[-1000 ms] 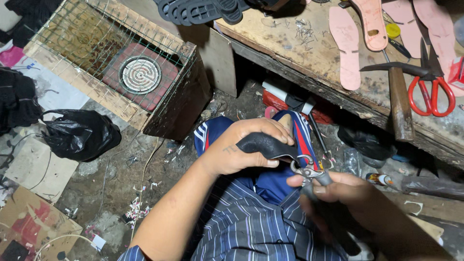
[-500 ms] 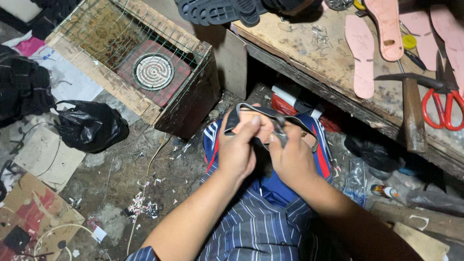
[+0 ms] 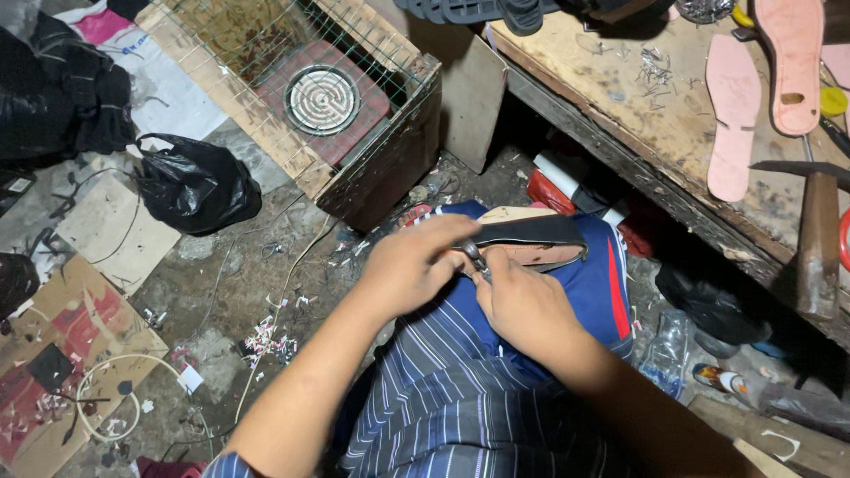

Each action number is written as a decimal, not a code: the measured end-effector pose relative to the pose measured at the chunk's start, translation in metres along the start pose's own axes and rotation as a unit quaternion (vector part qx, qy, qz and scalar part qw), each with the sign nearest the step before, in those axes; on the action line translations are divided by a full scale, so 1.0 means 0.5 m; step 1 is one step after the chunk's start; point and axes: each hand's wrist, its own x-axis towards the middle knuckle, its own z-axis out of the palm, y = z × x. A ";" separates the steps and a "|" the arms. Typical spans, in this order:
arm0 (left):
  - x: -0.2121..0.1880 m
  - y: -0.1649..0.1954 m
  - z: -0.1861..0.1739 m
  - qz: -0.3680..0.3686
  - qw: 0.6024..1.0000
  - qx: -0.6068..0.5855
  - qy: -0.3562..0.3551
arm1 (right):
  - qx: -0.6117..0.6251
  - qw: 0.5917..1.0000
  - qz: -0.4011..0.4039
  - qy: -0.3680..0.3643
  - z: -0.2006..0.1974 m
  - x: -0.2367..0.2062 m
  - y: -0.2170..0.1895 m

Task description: The person sits on the floor of a shoe workshop holding a black shoe upper with a wooden last inside. They use pincers to grip and pull the upper material over the sole edge, then hammer the sole and edge with a hammer, turning the shoe to work around it.

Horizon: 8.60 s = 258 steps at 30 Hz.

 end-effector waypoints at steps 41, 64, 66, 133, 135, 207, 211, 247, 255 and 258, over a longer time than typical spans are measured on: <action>-0.004 0.061 0.021 0.069 0.995 0.073 -0.007 | 0.162 0.974 0.080 -0.138 -0.071 -0.069 0.036; 0.044 0.021 0.006 -0.196 0.956 -0.086 -0.200 | 0.003 0.990 0.054 -0.131 0.004 -0.048 0.024; 0.046 0.034 0.012 -0.190 0.966 -0.053 -0.169 | 0.001 0.990 0.053 -0.132 0.007 -0.046 0.030; 0.064 0.222 -0.068 0.069 0.982 0.002 0.174 | 0.362 0.923 0.014 -0.128 -0.213 -0.030 0.029; 0.068 0.228 -0.064 0.060 0.981 0.021 0.185 | 0.211 0.970 0.038 -0.111 -0.228 -0.037 0.008; 0.068 0.242 0.034 -0.022 0.999 0.017 -0.025 | 0.001 0.977 -0.003 0.212 -0.069 -0.113 0.061; 0.057 0.233 0.017 0.024 0.999 -0.035 -0.014 | 0.011 0.995 0.101 0.010 -0.112 -0.150 0.028; 0.035 0.238 0.009 -0.026 0.998 -0.037 -0.051 | 0.096 0.967 0.076 -0.223 -0.139 -0.124 0.039; 0.022 0.214 -0.002 0.021 0.997 0.058 -0.035 | 0.109 0.988 -0.029 -0.107 -0.149 -0.121 0.041; 0.023 0.216 0.007 0.031 0.996 0.071 -0.045 | 0.091 0.976 0.063 -0.190 -0.169 -0.122 0.052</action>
